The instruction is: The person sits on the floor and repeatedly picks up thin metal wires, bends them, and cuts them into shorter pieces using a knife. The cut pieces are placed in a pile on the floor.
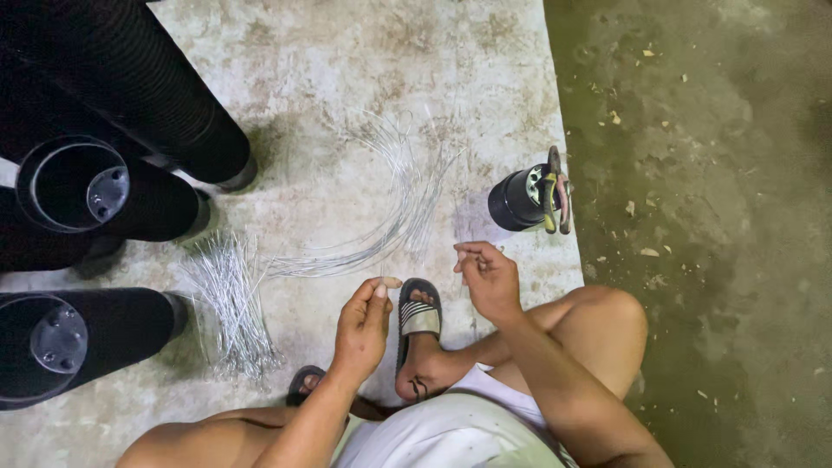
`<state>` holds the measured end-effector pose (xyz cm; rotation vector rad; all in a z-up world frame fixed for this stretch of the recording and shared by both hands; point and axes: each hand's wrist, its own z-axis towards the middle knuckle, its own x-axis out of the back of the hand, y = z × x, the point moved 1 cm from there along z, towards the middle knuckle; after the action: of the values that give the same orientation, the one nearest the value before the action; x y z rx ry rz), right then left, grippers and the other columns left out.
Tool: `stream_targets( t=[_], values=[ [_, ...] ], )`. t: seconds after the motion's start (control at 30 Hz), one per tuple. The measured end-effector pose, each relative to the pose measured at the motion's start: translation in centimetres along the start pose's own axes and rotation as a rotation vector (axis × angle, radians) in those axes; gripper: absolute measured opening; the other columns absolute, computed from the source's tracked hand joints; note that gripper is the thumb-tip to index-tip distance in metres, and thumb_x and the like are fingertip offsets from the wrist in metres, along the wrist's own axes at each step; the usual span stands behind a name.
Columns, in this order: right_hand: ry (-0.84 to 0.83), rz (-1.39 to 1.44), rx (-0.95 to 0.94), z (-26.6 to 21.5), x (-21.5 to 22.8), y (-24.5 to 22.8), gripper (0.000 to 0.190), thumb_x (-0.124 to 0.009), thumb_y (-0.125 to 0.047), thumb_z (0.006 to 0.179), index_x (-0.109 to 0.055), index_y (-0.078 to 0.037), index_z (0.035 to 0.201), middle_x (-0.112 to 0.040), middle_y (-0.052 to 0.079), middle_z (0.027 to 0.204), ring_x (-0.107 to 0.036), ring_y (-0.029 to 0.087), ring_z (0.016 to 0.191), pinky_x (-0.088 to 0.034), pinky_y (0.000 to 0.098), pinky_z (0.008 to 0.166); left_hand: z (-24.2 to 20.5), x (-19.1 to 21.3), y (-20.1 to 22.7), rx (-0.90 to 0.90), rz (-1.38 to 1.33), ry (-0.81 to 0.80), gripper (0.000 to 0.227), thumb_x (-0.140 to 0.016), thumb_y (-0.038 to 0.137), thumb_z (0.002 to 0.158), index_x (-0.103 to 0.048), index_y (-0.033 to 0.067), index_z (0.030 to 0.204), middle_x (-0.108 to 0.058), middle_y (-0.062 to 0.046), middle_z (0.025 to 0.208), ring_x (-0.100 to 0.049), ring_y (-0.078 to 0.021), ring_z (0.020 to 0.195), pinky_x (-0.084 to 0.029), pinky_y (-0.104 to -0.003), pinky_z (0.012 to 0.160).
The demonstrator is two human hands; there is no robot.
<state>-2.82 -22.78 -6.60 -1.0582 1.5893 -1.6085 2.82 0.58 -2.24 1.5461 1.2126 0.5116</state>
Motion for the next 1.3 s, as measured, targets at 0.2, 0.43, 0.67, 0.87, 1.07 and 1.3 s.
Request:
stream_targets(
  t=[0.2,0.43,0.67,0.87,1.07,1.3],
  values=[
    [-0.022,-0.11,-0.046,-2.5,0.6,-2.5,0.019,-0.06,-0.006,0.099,-0.071,0.0,0.113,-0.072,0.004,0.08,-0.059,0.004,0.064,-0.049,0.0214,0.057,-0.2,-0.6,0.0,0.002,-0.034,-0.008,0.026,-0.048,0.023,0.107,-0.067,0.0063,0.114,-0.041,0.009,0.064,-0.029,-0.0005,0.049,-0.023,-0.021,0.043],
    [-0.012,-0.129,-0.096,-3.6,0.3,-2.6,0.018,-0.063,-0.009,0.098,-0.073,-0.003,0.111,-0.072,0.003,0.077,-0.059,0.004,0.062,-0.049,0.0221,0.054,-0.4,-0.7,-0.3,-0.083,0.049,-0.013,0.026,-0.048,0.022,0.107,-0.068,0.0066,0.114,-0.041,0.009,0.065,-0.03,-0.0003,0.05,-0.024,-0.021,0.044],
    [-0.062,-0.121,-0.058,-3.9,0.2,-2.6,0.019,-0.062,-0.007,0.097,-0.073,-0.001,0.111,-0.072,0.003,0.076,-0.06,0.004,0.064,-0.05,0.0215,0.055,-0.6,-0.5,-1.0,-0.078,0.022,0.003,0.026,-0.049,0.023,0.107,-0.068,0.0068,0.113,-0.041,0.009,0.065,-0.03,-0.0009,0.05,-0.024,-0.021,0.044],
    [-0.128,0.011,-0.131,-3.2,-0.5,-3.1,0.019,-0.062,-0.007,0.098,-0.073,0.0,0.112,-0.072,0.004,0.077,-0.057,0.005,0.062,-0.047,0.0212,0.057,-0.4,-0.6,-1.5,-0.028,0.026,-0.032,0.026,-0.05,0.023,0.108,-0.068,0.0046,0.111,-0.045,0.005,0.065,-0.036,-0.0033,0.053,-0.03,-0.021,0.046],
    [-0.216,0.15,-0.214,-1.5,-2.2,-3.5,0.016,-0.064,-0.006,0.097,-0.072,0.003,0.108,-0.074,0.007,0.079,-0.061,0.008,0.063,-0.051,0.0228,0.061,0.3,-0.9,-2.2,0.102,-0.129,-0.161,0.028,-0.043,0.021,0.108,-0.062,0.0014,0.112,-0.071,-0.008,0.09,-0.071,-0.0155,0.083,-0.061,-0.029,0.077],
    [-0.244,0.203,-0.437,-0.5,-4.2,-2.3,0.009,-0.068,-0.008,0.095,-0.072,0.0,0.099,-0.07,0.004,0.078,-0.062,0.01,0.063,-0.051,0.0247,0.059,1.0,-0.1,-3.2,0.292,-0.228,-0.185,0.029,-0.041,0.023,0.109,-0.06,0.0016,0.115,-0.072,-0.014,0.099,-0.075,-0.0242,0.091,-0.062,-0.034,0.079]
  ],
)
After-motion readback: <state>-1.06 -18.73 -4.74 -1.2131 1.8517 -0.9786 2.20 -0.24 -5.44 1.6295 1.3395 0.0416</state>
